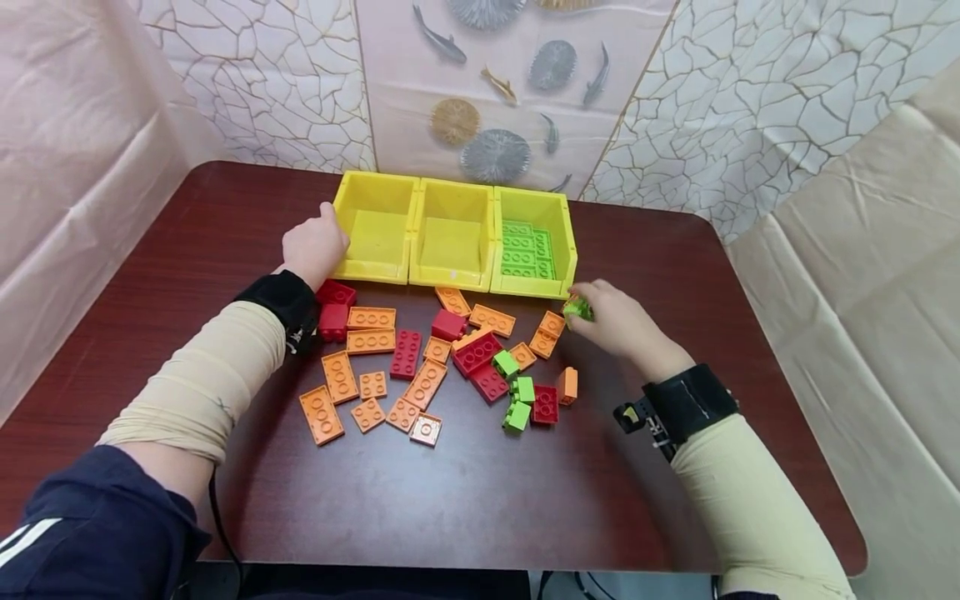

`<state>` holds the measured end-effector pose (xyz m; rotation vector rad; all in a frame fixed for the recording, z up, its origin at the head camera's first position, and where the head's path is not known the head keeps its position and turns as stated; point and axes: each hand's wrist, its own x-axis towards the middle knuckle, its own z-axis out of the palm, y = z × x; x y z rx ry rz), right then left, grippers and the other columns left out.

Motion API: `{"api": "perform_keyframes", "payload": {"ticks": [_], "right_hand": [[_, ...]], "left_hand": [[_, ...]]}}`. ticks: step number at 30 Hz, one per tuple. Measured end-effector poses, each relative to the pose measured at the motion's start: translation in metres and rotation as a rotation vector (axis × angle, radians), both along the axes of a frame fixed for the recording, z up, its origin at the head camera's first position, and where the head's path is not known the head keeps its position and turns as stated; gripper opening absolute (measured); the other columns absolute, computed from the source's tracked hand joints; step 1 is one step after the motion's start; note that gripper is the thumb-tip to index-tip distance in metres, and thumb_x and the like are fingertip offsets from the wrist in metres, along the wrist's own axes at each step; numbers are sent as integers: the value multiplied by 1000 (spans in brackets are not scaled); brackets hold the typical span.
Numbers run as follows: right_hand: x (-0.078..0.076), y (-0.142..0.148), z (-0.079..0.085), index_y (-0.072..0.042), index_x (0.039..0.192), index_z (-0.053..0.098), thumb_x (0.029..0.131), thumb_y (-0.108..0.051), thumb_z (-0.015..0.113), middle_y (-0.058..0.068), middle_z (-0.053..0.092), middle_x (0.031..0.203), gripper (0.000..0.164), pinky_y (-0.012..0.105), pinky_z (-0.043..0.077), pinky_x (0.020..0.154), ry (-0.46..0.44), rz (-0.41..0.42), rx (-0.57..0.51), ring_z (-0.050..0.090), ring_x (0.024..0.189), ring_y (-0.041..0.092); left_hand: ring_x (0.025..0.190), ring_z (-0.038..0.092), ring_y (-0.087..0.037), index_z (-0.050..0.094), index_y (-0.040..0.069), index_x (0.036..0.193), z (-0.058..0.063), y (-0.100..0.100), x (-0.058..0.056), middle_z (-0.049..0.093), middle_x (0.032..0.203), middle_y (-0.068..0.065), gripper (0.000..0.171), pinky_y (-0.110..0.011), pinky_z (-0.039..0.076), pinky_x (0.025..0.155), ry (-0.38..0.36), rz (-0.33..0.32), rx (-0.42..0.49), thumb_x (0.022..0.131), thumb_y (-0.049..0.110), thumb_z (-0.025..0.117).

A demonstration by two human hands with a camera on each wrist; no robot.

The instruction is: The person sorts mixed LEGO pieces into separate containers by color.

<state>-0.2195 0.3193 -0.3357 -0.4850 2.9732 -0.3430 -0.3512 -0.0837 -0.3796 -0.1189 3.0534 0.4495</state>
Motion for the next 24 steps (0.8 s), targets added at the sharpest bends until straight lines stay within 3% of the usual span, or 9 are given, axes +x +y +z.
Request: {"api": "perform_keyframes", "payload": {"ticks": [4,7,13,18,24], "right_hand": [[-18,-12,7,0,132,46,86,-12,56,19,41,111,48,39,41,64,76,-28,-24,48,78,27],[-33,-20,6,-1,125,54,87,-10,55,18,37,113,39,39,38,64,151,-16,7,46,79,27],[-61,-22,-8,-1,107,63,86,-8,59,18,50,111,23,48,36,87,296,43,153,46,99,35],[-72,-18,-17,-2,100,62,84,-8,60,17,61,106,18,56,15,104,305,54,251,46,110,36],[-78,-21,-16,-5,96,63,83,-12,65,15,67,99,15,57,-3,106,282,72,324,41,117,37]], "left_hand": [[76,56,-33,25,2,136,-3,-1,-1,55,90,-18,46,-47,48,76,13,-6,4,98,23,37],[76,55,-33,25,2,137,-4,0,-1,54,89,-18,46,-47,47,76,17,-2,7,98,23,37],[76,55,-33,26,3,136,-5,2,1,55,89,-18,46,-47,47,77,10,1,12,97,23,38],[75,55,-33,25,3,137,-5,3,1,55,89,-17,47,-47,48,77,6,-4,14,97,24,38],[75,55,-32,23,3,138,-1,-1,1,54,88,-17,49,-47,48,77,8,2,7,97,24,39]]}}
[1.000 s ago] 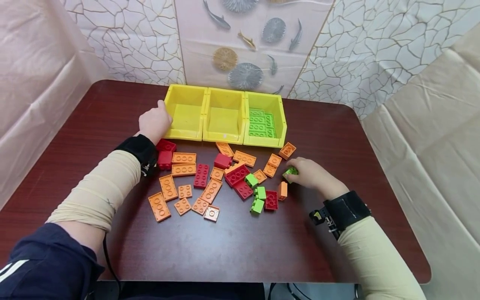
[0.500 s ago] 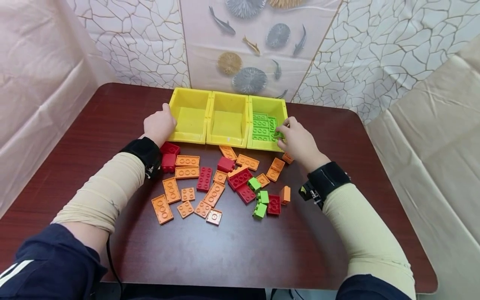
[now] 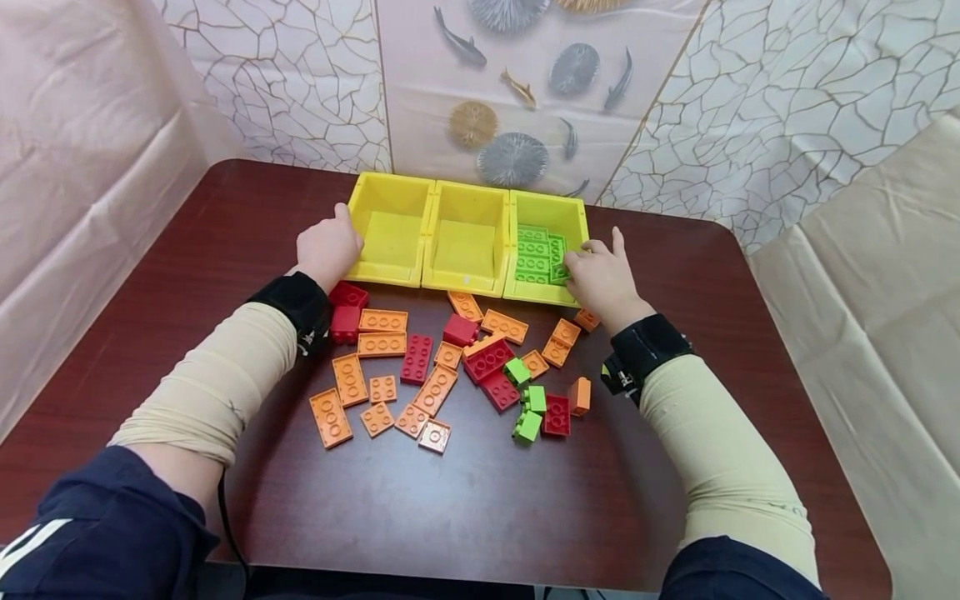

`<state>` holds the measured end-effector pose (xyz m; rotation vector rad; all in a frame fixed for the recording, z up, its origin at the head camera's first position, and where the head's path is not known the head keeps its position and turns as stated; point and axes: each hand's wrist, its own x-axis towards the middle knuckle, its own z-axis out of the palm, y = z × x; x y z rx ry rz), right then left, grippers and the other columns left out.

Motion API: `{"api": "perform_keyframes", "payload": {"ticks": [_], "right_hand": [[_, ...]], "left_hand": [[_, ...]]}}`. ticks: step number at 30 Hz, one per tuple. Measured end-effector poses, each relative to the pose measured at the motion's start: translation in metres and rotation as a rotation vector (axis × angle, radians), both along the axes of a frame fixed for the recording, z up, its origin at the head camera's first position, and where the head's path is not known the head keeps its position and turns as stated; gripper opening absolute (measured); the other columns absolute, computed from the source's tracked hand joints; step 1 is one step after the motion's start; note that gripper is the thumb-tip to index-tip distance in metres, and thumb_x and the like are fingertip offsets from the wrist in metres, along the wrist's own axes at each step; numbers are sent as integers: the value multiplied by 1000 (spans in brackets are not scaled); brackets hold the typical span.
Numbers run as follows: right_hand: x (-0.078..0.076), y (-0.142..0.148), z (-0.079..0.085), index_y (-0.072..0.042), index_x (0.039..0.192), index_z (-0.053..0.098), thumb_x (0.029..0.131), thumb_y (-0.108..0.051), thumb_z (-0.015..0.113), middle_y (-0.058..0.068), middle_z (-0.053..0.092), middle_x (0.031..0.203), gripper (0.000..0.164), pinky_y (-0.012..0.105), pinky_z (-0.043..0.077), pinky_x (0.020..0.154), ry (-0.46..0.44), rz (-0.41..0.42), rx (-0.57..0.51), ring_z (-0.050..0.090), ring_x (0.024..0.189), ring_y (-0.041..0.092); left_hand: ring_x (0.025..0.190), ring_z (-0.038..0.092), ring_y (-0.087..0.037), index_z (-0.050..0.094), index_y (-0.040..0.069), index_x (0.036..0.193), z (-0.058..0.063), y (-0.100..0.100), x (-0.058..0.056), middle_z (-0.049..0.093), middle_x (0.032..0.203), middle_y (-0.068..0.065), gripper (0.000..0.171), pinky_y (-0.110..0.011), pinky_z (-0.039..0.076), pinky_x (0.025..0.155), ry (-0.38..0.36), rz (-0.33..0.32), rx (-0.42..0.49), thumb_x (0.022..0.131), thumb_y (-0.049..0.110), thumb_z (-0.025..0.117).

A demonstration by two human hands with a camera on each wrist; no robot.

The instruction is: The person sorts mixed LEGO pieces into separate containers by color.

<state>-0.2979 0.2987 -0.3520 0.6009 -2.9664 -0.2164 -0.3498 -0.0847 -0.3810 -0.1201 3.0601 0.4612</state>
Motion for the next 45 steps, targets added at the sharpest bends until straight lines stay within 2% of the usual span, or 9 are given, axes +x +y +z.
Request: {"api": "perform_keyframes", "payload": {"ticks": [5,12,20,27,29,31,36,41,45], "right_hand": [[2,2,4,-7,94,64,86,-16,64,14,68,94,12,56,-10,105,-19,1,40,38,122,39],[7,6,2,-8,93,67,89,-14,59,12,69,95,10,57,-11,104,-21,31,50,36,125,38],[11,10,-4,-4,99,69,87,-11,60,14,62,114,16,61,-1,104,49,115,39,37,124,37],[19,15,-4,-4,99,68,87,-12,62,18,54,125,16,61,3,105,28,145,8,37,125,35],[24,15,-2,-3,100,68,86,-11,62,19,54,125,16,61,9,104,21,178,-25,41,122,35],[30,12,-1,-2,101,68,85,-8,63,19,56,122,18,58,21,102,12,240,-74,47,116,35],[55,-5,4,-1,107,65,84,-6,65,15,62,109,23,46,45,85,-133,366,-197,57,100,29],[86,-18,5,-7,111,65,84,-8,67,6,62,110,26,39,48,81,-318,374,-244,56,100,21],[103,-25,3,-9,114,64,83,-12,69,5,60,115,31,37,48,82,-356,391,-273,55,103,19]], "left_hand": [[74,56,-32,24,2,138,2,2,1,55,88,-17,48,-47,49,76,10,-5,-3,97,24,38],[75,56,-32,24,2,138,2,4,2,55,88,-17,48,-47,48,77,14,1,1,98,24,38],[75,56,-33,27,2,135,2,3,3,55,88,-17,45,-48,48,77,15,9,4,98,24,39],[75,55,-34,27,2,134,-1,2,2,55,87,-17,45,-47,48,76,11,13,-5,97,24,40],[75,55,-34,26,2,135,-1,2,2,55,87,-18,46,-48,48,77,5,13,-4,97,24,40],[75,55,-34,25,2,135,-1,3,2,55,88,-18,47,-48,48,77,0,12,-2,97,24,40],[76,55,-34,25,1,136,0,2,3,55,90,-19,48,-49,48,76,5,7,-3,97,24,40],[77,56,-34,25,0,137,3,2,4,56,91,-20,49,-49,48,76,8,-5,-5,97,24,39],[77,56,-35,25,0,137,3,2,4,56,91,-21,48,-49,48,76,7,-8,-2,97,23,38]]}}
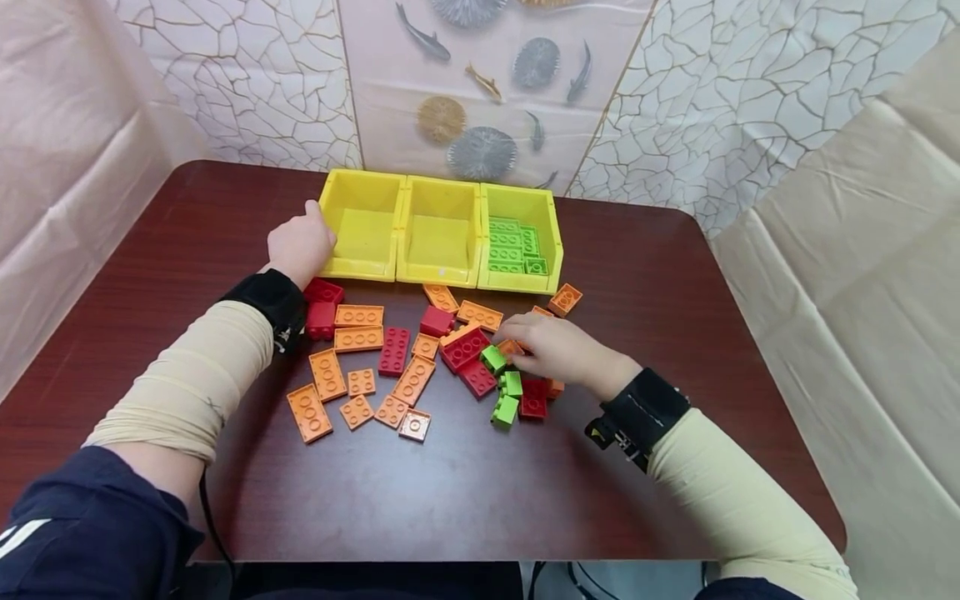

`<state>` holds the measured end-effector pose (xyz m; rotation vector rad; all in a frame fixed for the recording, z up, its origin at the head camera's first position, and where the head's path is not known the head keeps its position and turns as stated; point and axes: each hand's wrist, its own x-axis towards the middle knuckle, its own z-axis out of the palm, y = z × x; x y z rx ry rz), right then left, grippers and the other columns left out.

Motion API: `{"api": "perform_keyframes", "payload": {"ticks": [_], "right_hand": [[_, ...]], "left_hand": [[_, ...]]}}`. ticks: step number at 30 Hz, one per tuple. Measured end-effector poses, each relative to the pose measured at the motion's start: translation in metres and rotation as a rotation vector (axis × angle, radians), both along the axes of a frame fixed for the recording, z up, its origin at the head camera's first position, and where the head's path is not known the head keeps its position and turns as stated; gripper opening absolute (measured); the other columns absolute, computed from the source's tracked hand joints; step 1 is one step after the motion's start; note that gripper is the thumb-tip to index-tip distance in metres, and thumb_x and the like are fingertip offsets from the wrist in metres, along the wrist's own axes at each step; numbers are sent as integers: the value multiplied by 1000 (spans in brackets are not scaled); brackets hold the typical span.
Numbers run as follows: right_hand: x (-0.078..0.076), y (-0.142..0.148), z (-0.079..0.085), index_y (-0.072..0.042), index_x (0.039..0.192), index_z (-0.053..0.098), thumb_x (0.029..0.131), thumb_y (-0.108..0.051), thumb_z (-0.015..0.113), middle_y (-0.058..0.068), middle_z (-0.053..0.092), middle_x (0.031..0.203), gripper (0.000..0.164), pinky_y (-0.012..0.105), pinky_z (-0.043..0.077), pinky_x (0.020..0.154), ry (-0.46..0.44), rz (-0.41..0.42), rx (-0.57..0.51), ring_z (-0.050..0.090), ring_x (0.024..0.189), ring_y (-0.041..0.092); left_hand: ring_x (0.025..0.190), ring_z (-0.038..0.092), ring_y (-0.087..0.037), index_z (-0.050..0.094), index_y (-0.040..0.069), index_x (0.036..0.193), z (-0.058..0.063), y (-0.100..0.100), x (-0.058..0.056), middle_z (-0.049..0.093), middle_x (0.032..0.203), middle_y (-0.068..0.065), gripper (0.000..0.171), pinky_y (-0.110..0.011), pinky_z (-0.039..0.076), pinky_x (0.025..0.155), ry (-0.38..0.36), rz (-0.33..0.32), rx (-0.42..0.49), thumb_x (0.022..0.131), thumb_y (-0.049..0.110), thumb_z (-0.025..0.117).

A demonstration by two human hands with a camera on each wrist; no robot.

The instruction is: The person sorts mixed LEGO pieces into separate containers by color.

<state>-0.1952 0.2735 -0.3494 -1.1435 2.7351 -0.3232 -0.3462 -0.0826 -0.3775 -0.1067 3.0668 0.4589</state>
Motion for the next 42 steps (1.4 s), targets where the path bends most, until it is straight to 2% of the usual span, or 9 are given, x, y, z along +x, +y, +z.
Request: {"api": "perform_keyframes", "payload": {"ticks": [7,13,19,24,27,33,35,39,42], "right_hand": [[4,-12,-9,-9,118,62,81,-14,73,5,58,117,39,35,48,85,14,76,44,54,105,19],[4,-15,-11,-10,118,62,78,-13,75,3,59,114,42,34,49,82,35,70,62,55,101,17],[0,-14,-3,-9,120,60,79,-14,75,5,59,112,45,34,50,78,22,42,64,55,95,18],[-9,-7,9,-7,125,57,81,-13,71,6,56,111,46,36,48,77,7,14,43,53,94,21],[-20,-2,16,-7,123,58,83,-10,66,8,54,111,41,36,46,75,35,-38,14,52,91,21],[-57,8,21,-3,111,55,84,-8,59,13,47,109,28,37,42,67,175,-294,10,49,80,24],[-72,12,18,-3,106,54,85,-7,57,15,45,109,22,39,42,66,237,-346,36,49,79,26],[-97,17,13,0,99,58,86,-5,54,19,50,109,15,46,40,81,378,-363,125,51,91,33],[-109,22,9,-1,98,62,86,-4,54,19,56,109,15,51,26,100,427,-376,189,48,106,36]], "left_hand": [[77,56,-35,25,1,137,-4,-3,-3,56,91,-20,48,-49,47,76,3,7,-4,97,23,38],[76,56,-35,26,1,137,-4,-1,-3,56,89,-20,47,-49,48,75,18,1,-11,97,23,38],[76,57,-35,25,1,138,-4,-1,-3,57,91,-20,49,-48,48,74,18,5,-5,97,24,39],[77,56,-34,24,2,139,-4,-1,-4,57,92,-20,50,-48,48,76,10,9,-6,97,25,39],[76,56,-34,25,2,137,-5,-1,-5,56,90,-19,48,-48,48,75,8,8,-2,97,24,38],[74,56,-33,26,3,135,-7,-2,-6,55,87,-18,46,-47,48,75,14,12,-3,97,24,39],[74,55,-33,26,3,135,-7,-3,-6,55,87,-18,46,-47,48,75,15,19,0,97,24,39],[75,56,-33,25,3,137,-6,-3,-5,56,88,-18,48,-47,48,75,14,21,0,97,24,40],[74,56,-33,26,3,137,-5,-1,-5,55,88,-17,48,-47,48,75,13,19,0,96,25,41]]}}
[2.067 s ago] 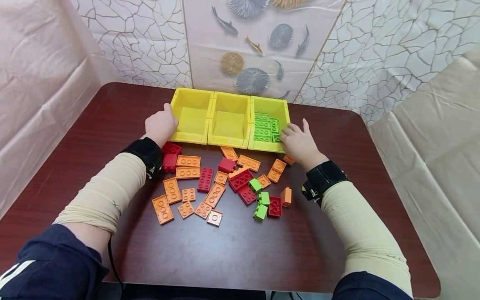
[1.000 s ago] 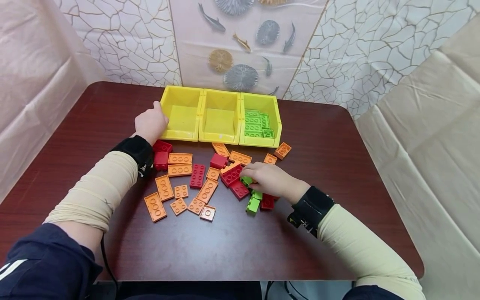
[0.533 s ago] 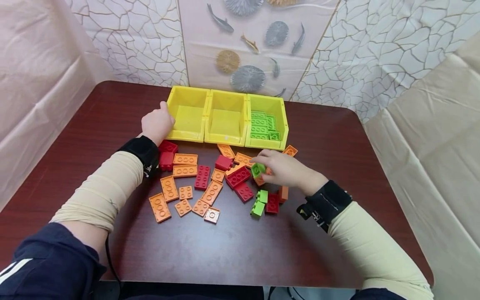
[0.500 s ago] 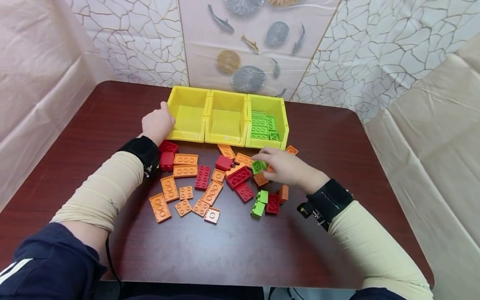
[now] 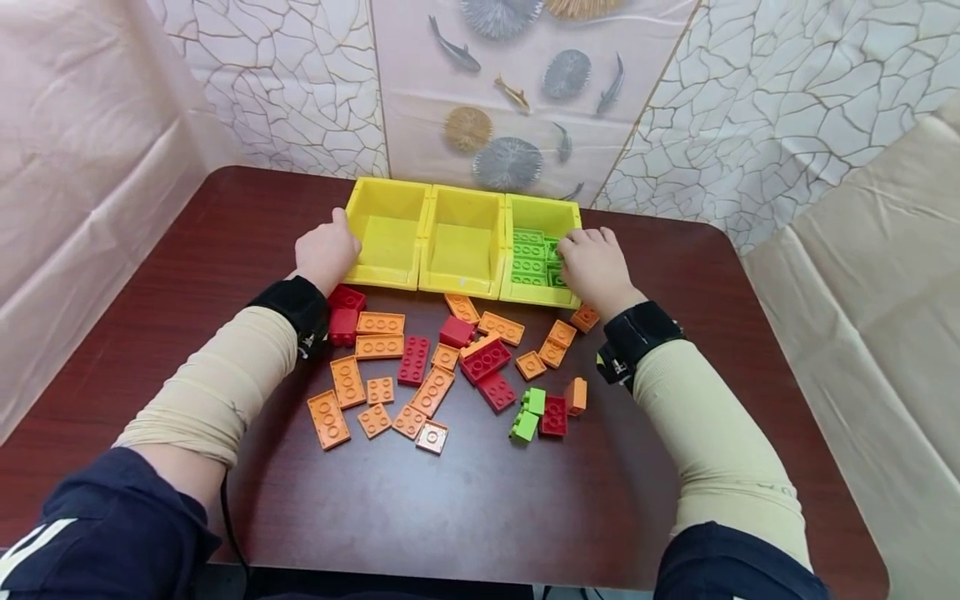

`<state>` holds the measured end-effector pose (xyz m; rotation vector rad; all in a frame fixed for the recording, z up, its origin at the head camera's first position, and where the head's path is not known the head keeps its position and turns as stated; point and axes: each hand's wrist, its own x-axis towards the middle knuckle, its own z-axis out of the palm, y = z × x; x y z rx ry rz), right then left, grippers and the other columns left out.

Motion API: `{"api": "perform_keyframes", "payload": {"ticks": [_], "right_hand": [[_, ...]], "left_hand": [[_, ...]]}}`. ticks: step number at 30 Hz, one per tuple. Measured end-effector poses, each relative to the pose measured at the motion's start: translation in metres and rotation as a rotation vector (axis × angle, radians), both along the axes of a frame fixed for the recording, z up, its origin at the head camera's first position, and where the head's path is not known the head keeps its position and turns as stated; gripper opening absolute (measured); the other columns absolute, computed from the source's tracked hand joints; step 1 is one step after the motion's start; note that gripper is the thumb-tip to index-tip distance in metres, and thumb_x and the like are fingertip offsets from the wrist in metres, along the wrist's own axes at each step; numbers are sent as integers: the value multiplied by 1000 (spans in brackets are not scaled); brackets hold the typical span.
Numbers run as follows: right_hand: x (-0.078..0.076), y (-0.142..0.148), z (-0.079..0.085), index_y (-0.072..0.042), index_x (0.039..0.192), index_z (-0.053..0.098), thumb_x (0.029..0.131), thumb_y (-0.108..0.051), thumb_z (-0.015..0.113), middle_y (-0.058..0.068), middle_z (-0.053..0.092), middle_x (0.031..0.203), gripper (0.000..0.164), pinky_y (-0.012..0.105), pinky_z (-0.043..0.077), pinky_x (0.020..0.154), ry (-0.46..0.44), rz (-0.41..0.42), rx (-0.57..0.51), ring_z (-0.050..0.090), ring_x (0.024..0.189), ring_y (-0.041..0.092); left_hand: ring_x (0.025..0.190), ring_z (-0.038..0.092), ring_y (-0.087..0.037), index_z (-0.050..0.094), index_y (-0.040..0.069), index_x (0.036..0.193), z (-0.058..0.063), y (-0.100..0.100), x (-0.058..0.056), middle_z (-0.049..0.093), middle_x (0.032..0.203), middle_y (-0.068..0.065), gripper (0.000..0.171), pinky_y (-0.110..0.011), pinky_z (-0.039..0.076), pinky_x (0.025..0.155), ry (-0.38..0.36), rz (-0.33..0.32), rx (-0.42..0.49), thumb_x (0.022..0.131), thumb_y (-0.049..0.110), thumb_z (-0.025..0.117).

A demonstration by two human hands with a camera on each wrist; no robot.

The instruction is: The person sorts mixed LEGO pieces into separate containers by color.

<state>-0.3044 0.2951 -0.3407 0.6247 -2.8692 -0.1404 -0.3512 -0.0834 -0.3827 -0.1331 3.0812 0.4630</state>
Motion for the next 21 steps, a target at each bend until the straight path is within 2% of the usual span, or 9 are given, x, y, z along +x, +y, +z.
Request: {"api": "perform_keyframes", "payload": {"ticks": [4,7,14,21], "right_hand": [[-7,6,-5,-3,97,64,87,-5,54,16,61,108,14,55,3,108,-16,-35,46,45,114,35],[-8,8,-9,-5,94,64,88,-5,55,15,63,106,11,55,-5,107,-22,-32,66,44,116,35],[-10,9,-15,-3,98,68,88,-5,58,18,54,124,14,57,-1,106,-36,-16,56,35,125,36],[-14,6,-19,-2,97,68,89,-2,54,18,63,108,16,58,-6,105,-56,-21,102,32,127,38]], "left_hand": [[74,55,-32,25,3,137,1,5,1,54,88,-16,49,-46,48,76,-9,-4,-3,97,26,42],[74,56,-32,24,3,137,4,6,3,54,88,-16,50,-45,49,77,-12,-3,-11,97,26,42],[73,56,-32,26,3,135,6,4,5,55,87,-17,48,-46,49,75,8,1,-10,96,25,43],[74,56,-32,27,3,134,1,1,3,55,89,-17,46,-46,49,76,-2,11,-9,97,25,41]]}}
